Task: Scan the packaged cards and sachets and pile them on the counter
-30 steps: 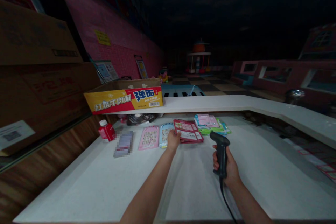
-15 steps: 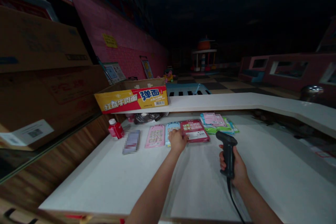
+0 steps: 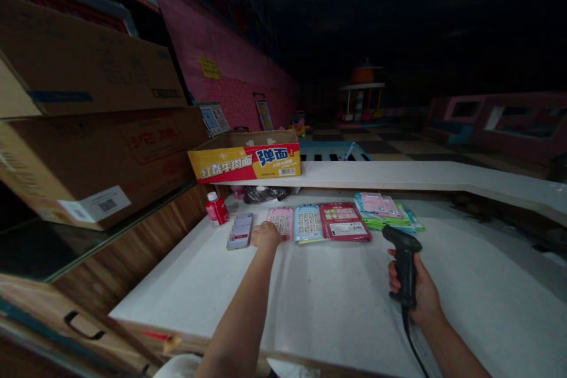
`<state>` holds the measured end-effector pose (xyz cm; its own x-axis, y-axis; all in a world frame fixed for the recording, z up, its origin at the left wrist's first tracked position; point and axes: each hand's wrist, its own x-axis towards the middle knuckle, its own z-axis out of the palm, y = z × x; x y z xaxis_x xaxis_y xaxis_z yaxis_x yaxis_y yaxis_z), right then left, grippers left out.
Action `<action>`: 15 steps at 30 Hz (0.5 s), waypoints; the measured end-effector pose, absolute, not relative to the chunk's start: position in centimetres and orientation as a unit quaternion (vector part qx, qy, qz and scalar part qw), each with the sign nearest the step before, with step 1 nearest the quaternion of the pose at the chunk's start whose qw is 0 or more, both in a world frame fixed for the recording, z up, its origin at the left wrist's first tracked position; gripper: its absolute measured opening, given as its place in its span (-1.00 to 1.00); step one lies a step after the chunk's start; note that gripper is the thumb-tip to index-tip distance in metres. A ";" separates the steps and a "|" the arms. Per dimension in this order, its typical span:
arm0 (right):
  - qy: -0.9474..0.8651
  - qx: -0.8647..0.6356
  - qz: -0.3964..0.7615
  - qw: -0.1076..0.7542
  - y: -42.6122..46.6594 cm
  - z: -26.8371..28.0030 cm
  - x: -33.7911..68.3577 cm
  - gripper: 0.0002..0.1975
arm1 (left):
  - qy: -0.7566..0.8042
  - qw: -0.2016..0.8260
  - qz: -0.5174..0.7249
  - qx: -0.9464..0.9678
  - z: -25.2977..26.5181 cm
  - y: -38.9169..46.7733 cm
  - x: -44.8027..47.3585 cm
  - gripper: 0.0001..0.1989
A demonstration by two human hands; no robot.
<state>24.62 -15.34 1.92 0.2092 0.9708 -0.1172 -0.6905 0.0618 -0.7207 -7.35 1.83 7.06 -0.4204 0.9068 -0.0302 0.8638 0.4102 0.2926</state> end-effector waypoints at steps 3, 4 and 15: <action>-0.204 -0.340 0.593 0.701 -15.4 2.0 24.6 -0.58 | 0.829 0.129 0.141 0.525 7.2 2.3 -7.8 -0.03; -0.203 -0.341 0.592 0.702 -15.4 2.1 24.5 -0.58 | 0.829 0.133 0.151 0.522 7.3 2.4 -7.8 -0.01; -0.203 -0.342 0.585 0.707 -15.5 2.2 24.3 -0.58 | 0.853 0.153 0.199 0.458 7.2 3.9 -8.0 0.10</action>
